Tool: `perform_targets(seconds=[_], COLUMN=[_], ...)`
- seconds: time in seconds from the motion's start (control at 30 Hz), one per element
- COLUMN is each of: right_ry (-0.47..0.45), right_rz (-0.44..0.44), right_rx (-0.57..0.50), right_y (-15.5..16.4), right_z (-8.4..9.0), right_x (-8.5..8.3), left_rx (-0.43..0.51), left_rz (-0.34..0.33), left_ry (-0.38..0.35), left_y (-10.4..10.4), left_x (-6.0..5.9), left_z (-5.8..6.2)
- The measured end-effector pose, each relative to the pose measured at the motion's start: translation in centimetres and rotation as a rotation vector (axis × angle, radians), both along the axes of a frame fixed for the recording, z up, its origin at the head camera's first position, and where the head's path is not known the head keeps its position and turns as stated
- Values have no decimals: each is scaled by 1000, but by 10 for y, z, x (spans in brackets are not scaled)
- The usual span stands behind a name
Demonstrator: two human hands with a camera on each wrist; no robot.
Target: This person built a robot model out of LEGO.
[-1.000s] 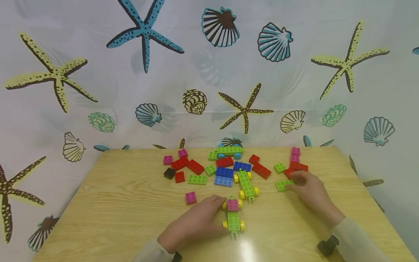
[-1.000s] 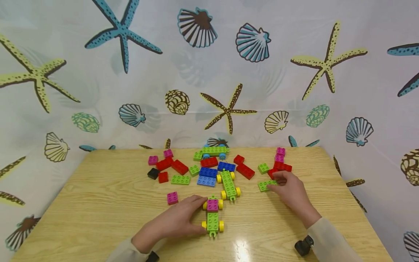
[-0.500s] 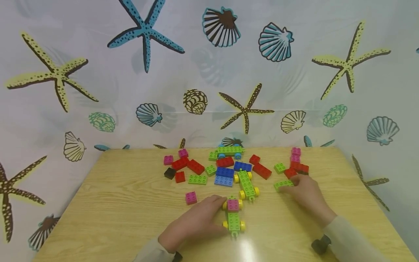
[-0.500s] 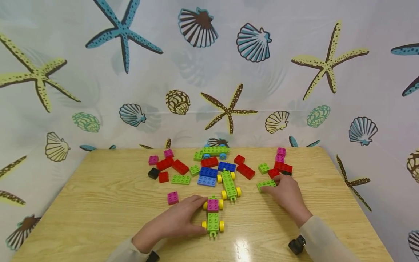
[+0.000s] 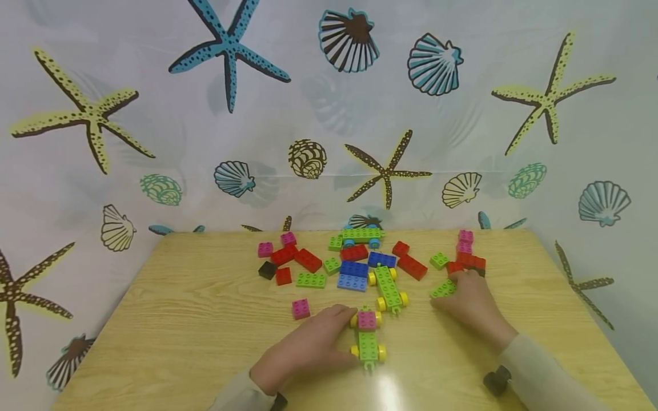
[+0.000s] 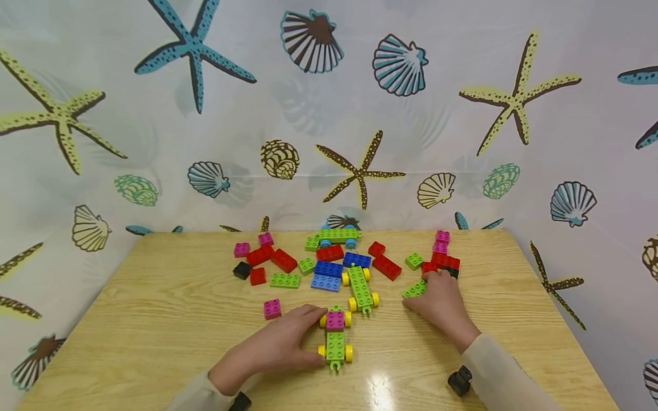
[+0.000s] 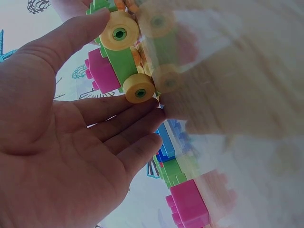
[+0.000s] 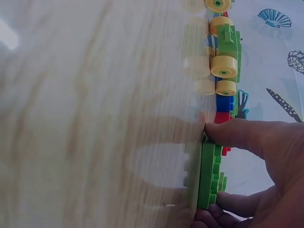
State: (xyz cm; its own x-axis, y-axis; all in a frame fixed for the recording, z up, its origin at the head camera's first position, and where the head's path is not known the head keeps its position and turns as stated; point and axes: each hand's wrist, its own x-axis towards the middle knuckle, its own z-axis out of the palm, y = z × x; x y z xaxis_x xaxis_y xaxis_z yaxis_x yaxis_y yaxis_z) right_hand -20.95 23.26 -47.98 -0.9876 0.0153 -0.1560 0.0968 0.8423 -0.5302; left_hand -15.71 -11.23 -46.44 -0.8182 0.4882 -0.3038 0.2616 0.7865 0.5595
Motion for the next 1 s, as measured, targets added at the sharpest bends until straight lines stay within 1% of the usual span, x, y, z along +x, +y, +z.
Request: perform_targets(seconds=[0.1,0.3,0.53,0.83,1.0], right_ry=[12,3,52,117,165], right_rz=[8,20,41,77,121], right_rx=[-6,-76,-58,-144,-191], right_y=[0,-1,-4,-24,-38], right_z=[2,10,32,57,66], right_x=[1,4,6,15,23], left_rx=[-1,-6,-3,1,10], left_rz=[-3,-3,4,4,0], left_ry=[4,-2,-6,-5,-4], left_y=[0,0,0,0,0], left_x=[0,-1,-1,-1,0], left_z=[-1,-2,-2,0,1])
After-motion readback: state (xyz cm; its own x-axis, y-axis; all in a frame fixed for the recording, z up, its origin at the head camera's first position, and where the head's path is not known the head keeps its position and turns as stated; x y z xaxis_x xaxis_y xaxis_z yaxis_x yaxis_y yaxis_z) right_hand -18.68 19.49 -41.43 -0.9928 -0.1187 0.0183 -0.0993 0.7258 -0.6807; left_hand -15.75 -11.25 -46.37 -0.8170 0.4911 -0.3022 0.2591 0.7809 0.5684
